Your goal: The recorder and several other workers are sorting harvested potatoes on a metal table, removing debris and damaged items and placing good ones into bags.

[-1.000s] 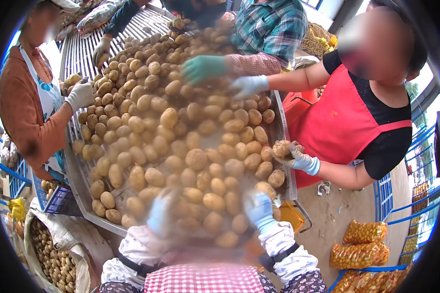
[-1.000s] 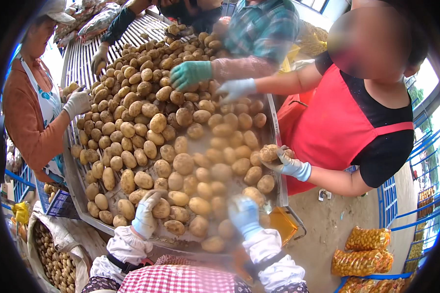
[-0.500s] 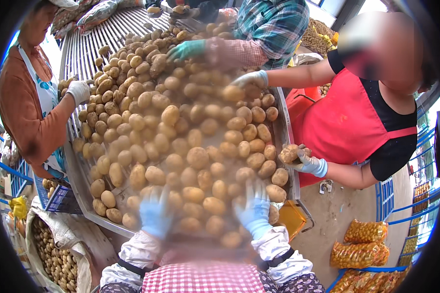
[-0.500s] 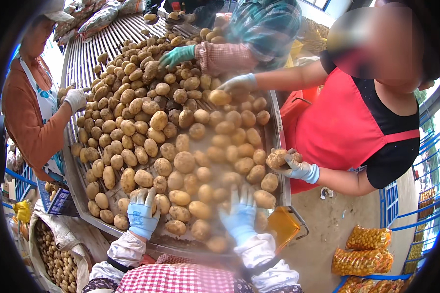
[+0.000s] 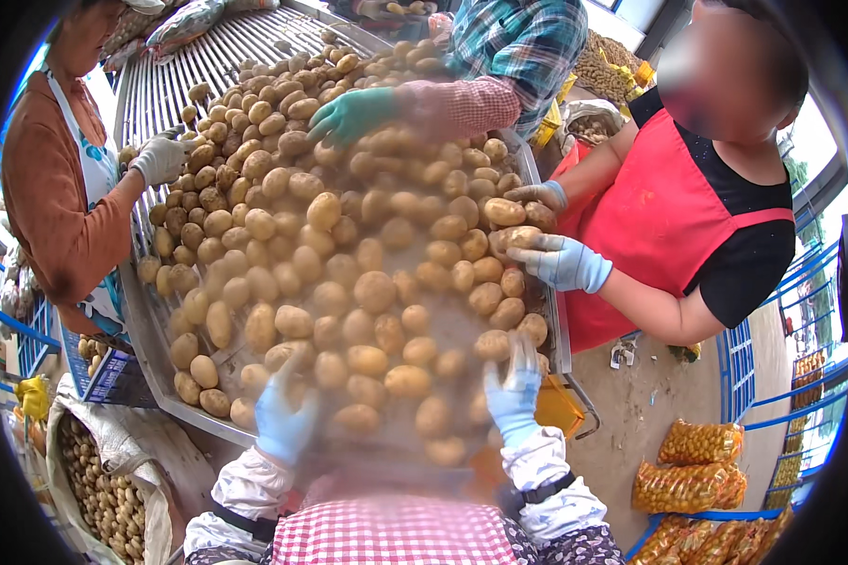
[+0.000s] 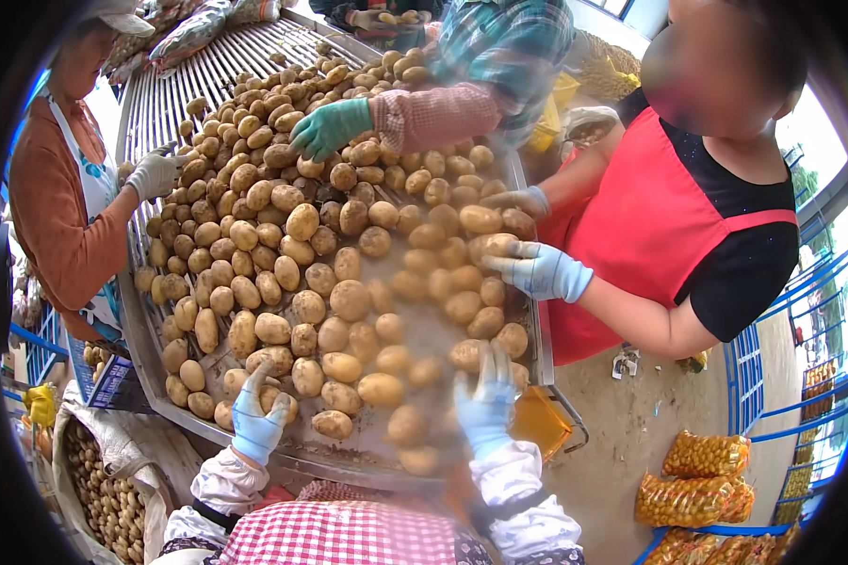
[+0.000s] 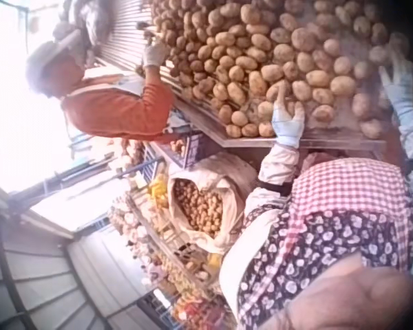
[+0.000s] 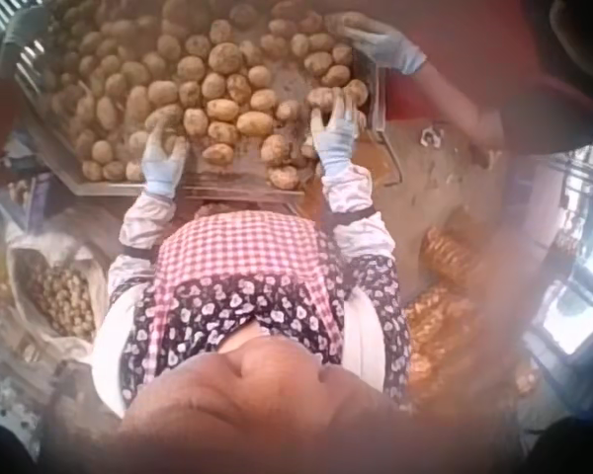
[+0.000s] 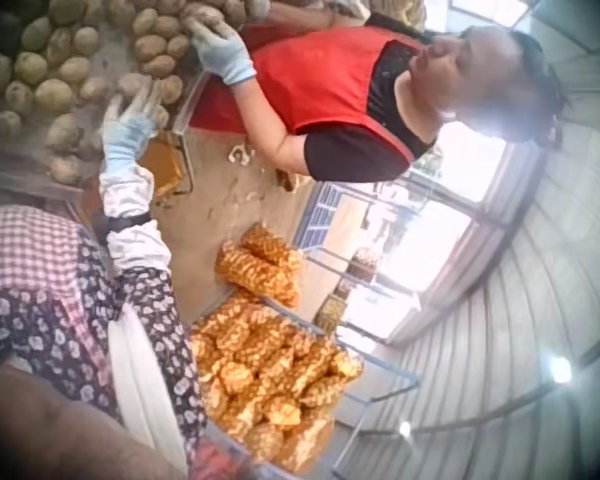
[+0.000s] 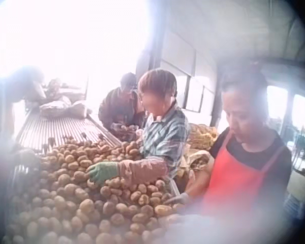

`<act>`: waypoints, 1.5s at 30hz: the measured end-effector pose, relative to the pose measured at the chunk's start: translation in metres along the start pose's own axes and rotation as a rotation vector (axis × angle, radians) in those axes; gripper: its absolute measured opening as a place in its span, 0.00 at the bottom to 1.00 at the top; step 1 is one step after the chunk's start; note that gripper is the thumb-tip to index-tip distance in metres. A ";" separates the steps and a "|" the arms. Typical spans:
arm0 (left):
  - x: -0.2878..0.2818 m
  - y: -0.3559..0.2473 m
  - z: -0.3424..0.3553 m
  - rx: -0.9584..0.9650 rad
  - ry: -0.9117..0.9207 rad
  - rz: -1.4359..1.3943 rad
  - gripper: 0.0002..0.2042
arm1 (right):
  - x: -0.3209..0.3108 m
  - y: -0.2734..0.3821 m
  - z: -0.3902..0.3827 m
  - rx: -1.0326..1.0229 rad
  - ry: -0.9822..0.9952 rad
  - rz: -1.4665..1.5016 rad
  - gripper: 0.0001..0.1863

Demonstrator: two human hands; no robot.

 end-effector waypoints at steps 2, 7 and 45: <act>0.004 0.010 -0.005 -0.048 0.016 -0.166 0.26 | 0.024 -0.002 0.018 -0.078 0.109 -0.120 0.28; 0.016 0.036 -0.014 -0.056 0.094 -0.537 0.23 | 0.050 -0.018 0.042 -0.027 0.386 -0.166 0.26; 0.121 0.033 -0.030 -0.609 0.515 -1.813 0.23 | 0.047 0.096 -0.041 -0.322 0.363 -0.135 0.30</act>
Point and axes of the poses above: each hand's wrist, its own z-axis towards the middle knuckle, its own x-axis out of the palm, y = z × x, the point moved 7 cm from there along z, towards the middle knuckle, and after that the axes turned 9 degrees about y, right-handed, at the moved point
